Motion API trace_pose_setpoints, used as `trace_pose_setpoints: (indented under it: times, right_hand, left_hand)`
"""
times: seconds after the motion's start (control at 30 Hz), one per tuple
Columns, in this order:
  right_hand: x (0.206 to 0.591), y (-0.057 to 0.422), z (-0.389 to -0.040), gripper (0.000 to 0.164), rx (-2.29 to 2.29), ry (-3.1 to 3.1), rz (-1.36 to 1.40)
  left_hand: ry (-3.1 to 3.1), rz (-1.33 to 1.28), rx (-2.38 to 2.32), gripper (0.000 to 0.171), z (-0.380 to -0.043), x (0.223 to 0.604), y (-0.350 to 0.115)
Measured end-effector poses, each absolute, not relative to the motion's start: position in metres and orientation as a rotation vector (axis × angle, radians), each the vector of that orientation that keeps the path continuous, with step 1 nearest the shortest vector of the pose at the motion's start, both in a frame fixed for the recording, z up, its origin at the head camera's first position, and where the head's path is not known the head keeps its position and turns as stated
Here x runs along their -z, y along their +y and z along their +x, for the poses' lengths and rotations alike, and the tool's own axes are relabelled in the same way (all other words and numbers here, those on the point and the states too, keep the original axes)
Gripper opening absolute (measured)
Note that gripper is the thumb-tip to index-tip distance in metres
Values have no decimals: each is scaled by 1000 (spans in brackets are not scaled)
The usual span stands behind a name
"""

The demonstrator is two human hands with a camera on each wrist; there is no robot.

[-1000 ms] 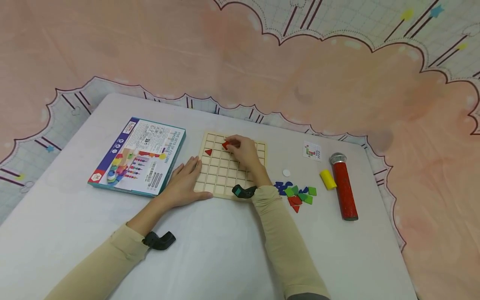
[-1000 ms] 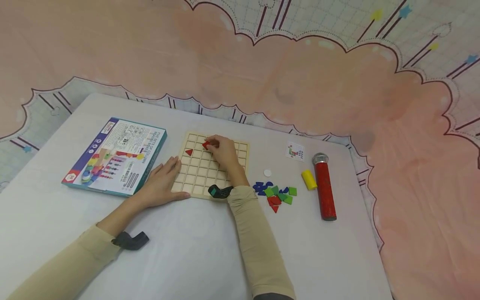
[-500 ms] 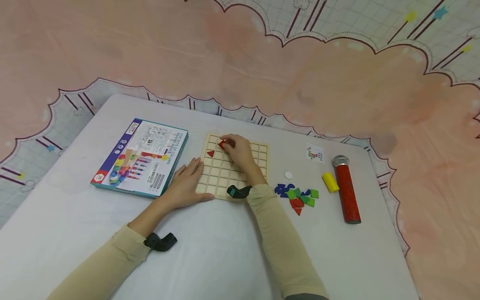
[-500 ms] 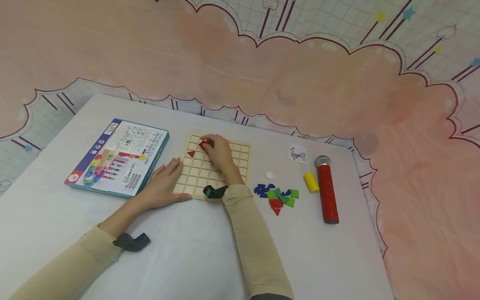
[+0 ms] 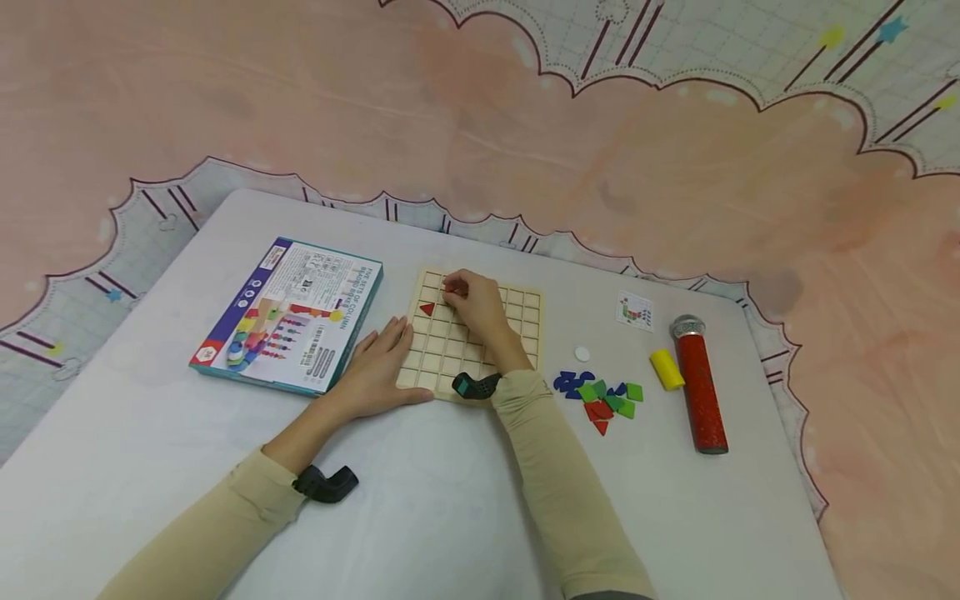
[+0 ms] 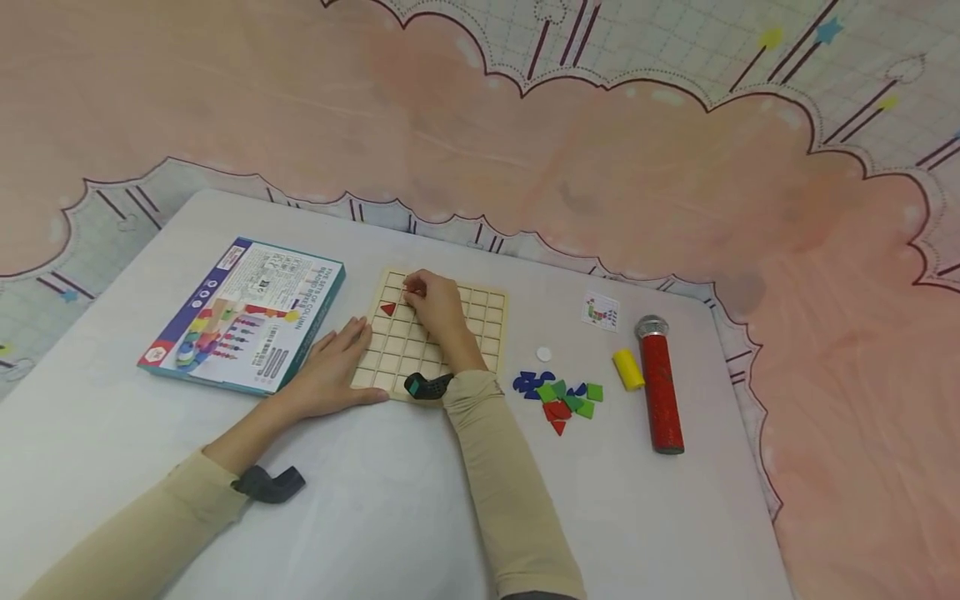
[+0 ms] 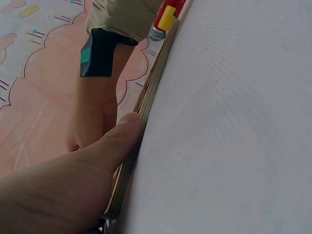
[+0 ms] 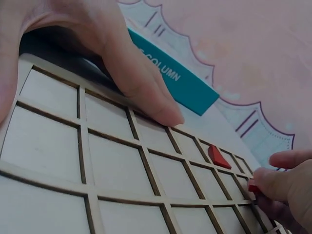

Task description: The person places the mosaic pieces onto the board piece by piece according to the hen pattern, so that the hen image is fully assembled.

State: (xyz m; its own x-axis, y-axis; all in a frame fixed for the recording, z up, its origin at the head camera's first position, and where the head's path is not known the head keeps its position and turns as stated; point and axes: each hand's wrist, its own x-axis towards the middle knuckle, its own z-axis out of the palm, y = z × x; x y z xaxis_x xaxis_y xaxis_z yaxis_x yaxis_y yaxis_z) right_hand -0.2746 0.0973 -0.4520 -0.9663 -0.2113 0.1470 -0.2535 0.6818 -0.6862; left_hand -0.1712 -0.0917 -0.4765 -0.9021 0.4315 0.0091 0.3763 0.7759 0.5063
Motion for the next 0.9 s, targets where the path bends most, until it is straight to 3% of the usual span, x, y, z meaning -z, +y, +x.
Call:
trace_pose_setpoints:
  times: [0.9]
  right_hand:
    - [458, 99, -270, 23, -904, -2886, 428]
  left_hand:
    - [2872, 675, -793, 114, -169, 476, -91]
